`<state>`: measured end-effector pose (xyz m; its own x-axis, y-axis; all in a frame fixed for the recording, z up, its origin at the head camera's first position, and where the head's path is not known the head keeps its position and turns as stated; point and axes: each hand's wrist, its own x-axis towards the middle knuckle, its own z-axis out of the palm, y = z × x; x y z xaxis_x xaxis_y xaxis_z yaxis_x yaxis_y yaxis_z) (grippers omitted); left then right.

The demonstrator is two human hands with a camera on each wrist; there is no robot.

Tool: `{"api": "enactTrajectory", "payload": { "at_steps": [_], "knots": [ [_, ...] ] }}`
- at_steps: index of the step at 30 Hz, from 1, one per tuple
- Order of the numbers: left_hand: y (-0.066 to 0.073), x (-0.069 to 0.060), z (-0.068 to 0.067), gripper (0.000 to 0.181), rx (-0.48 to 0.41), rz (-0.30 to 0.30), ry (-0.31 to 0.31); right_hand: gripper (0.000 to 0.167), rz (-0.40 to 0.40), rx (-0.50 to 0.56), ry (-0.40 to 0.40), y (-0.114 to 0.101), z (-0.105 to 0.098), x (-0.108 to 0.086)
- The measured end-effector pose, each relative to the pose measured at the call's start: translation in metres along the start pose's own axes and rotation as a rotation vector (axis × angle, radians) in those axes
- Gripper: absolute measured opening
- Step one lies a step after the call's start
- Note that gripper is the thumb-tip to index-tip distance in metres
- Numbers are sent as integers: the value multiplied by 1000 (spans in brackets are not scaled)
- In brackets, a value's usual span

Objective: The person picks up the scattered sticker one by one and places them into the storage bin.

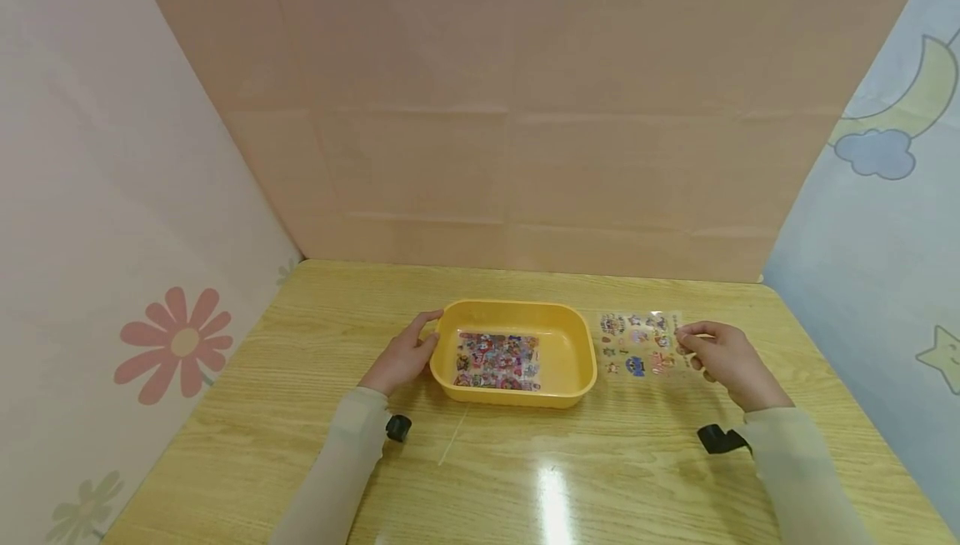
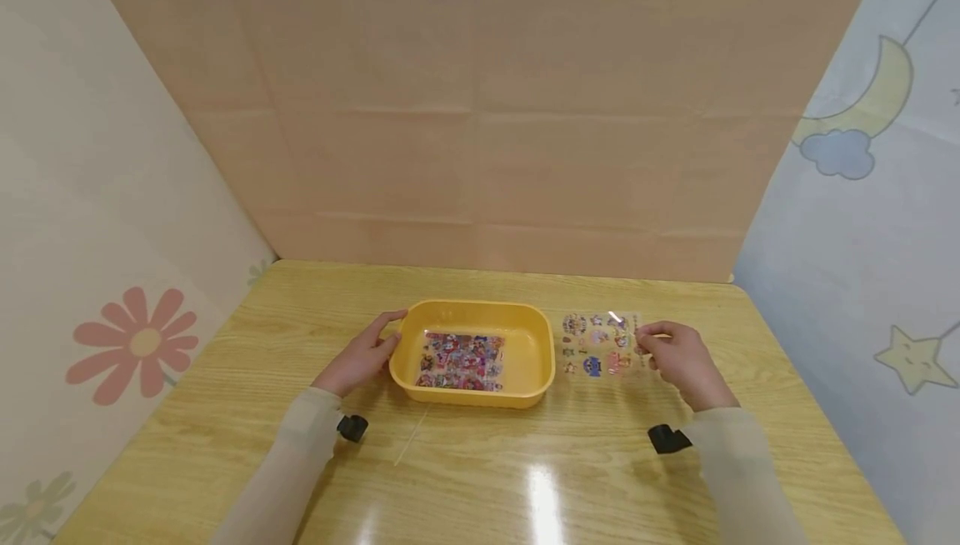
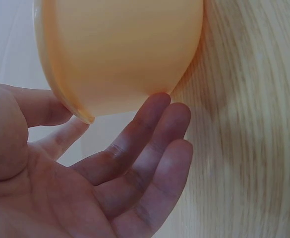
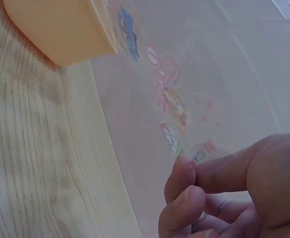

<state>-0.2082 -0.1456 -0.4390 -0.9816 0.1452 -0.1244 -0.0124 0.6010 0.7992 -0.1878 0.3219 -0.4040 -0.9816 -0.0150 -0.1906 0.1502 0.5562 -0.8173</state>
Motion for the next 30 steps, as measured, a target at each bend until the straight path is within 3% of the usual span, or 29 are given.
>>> {"api": "enactTrajectory", "payload": {
  "at_steps": [30],
  "knots": [
    [1,-2,0,47,4,12,9,48,-57,47,-21,-17,23,7]
  ]
}}
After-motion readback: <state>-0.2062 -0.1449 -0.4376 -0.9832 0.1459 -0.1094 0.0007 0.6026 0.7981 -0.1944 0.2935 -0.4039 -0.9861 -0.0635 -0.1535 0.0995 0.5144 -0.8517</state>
